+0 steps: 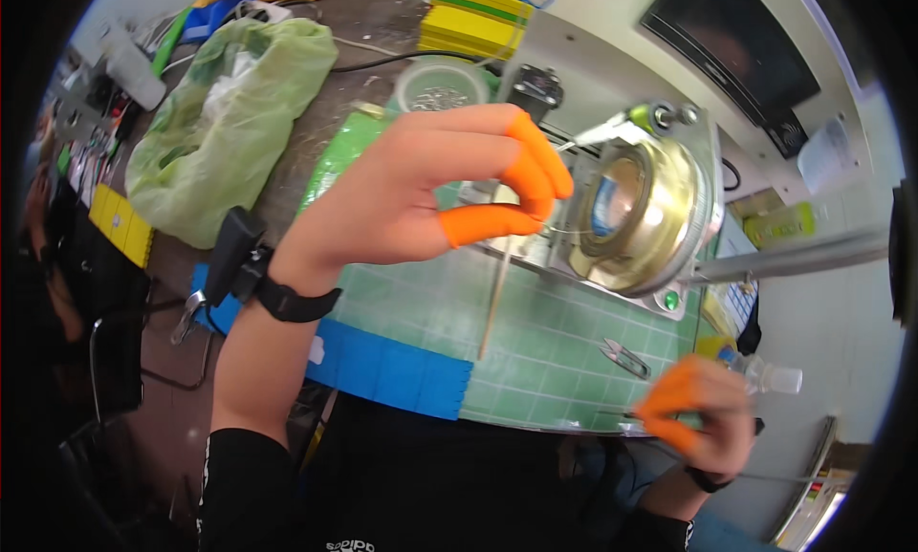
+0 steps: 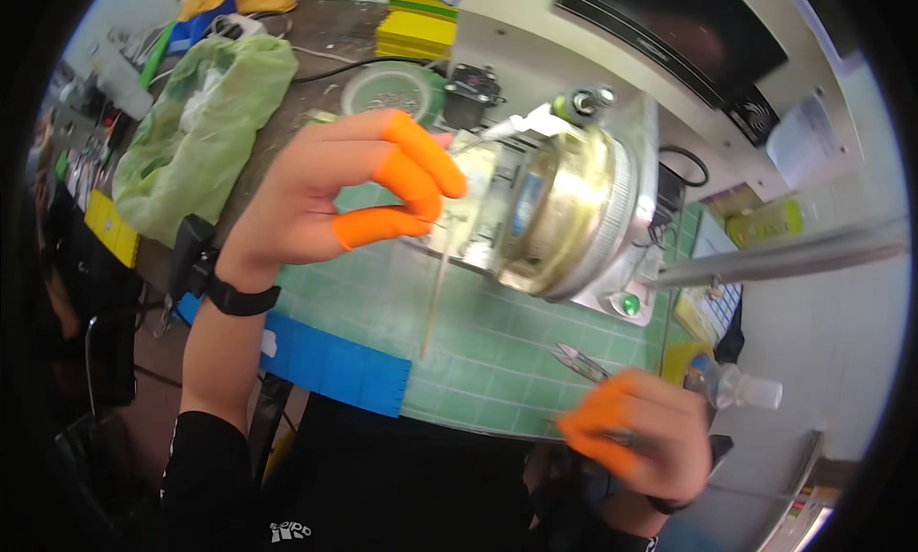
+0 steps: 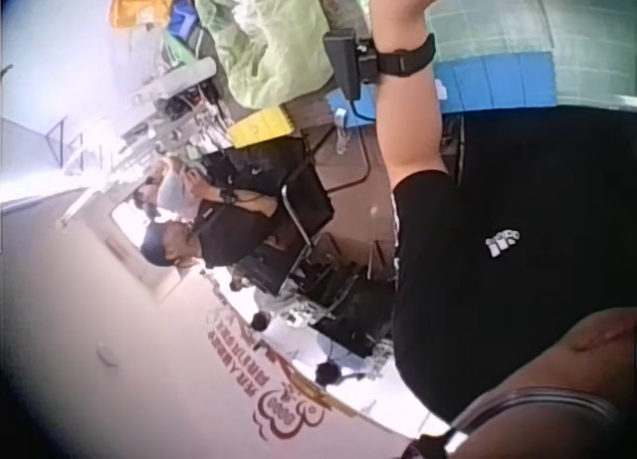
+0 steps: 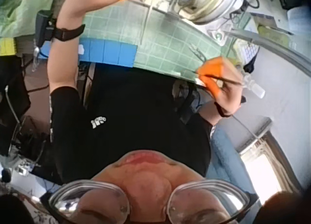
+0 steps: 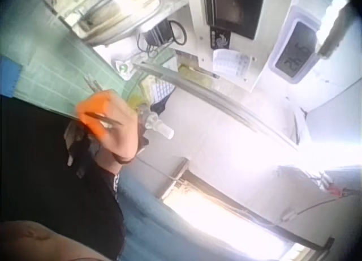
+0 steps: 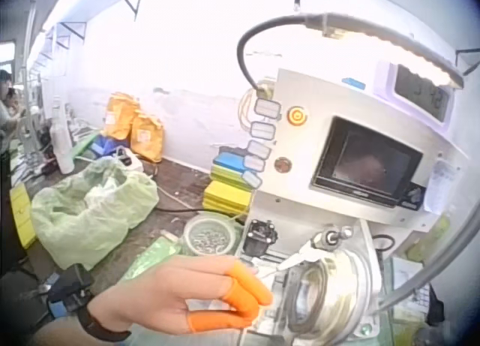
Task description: Assembling small metal parts using a winding machine, tweezers, and adhesive.
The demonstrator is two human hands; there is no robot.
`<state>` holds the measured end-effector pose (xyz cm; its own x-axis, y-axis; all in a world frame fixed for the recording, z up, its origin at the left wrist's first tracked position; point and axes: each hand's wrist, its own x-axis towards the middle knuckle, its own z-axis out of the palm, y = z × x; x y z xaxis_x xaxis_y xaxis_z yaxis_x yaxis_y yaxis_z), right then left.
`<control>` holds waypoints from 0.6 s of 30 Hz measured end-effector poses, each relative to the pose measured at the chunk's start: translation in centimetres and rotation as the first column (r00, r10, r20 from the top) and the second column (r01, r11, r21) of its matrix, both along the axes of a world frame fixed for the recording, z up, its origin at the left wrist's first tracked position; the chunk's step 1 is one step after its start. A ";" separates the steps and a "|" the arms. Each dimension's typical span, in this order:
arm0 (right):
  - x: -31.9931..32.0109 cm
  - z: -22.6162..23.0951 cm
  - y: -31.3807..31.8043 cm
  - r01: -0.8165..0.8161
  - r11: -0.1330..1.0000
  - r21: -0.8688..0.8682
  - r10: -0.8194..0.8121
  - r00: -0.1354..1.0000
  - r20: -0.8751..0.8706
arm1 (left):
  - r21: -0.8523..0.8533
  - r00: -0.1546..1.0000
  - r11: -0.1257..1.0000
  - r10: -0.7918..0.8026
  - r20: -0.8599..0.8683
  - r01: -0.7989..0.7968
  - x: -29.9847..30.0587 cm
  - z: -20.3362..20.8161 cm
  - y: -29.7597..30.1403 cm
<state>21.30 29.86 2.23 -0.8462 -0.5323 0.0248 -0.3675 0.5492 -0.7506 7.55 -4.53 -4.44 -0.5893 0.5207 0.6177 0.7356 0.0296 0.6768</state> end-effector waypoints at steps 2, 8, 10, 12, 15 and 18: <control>-0.4 1.7 0.8 0.008 0.936 -0.351 -0.102 0.963 -0.251 | 0.025 1.000 0.999 -0.023 0.002 0.023 -0.2 0.0 0.0; -5.4 4.3 -2.8 0.042 0.915 -0.402 -0.270 0.803 -0.531 | -0.005 1.000 1.000 -0.011 0.019 0.011 -0.1 0.2 0.3; -6.8 3.5 -4.6 0.014 0.946 -0.324 -0.196 0.822 -0.535 | -0.001 1.000 1.000 0.007 0.029 -0.007 0.0 0.0 0.0; -8.0 2.6 -5.6 -0.069 0.979 -0.194 -0.052 0.828 -0.559 | 0.005 1.000 1.000 0.000 0.018 0.000 -0.2 0.0 0.0; -8.9 1.3 -7.3 -0.094 0.991 -0.094 0.026 0.828 -0.559 | 0.011 1.000 1.000 -0.006 0.004 0.006 -0.3 0.0 0.1; -8.8 0.5 -8.5 -0.037 0.995 -0.089 -0.018 0.834 -0.551 | 0.013 1.000 1.000 0.001 -0.005 -0.001 -0.3 0.0 0.1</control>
<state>12.53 21.33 2.70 -0.6724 -0.5123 0.5343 -0.7400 0.4825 -0.4686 7.25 -4.40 -4.48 -0.5867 0.5120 0.6274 0.7388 0.0210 0.6736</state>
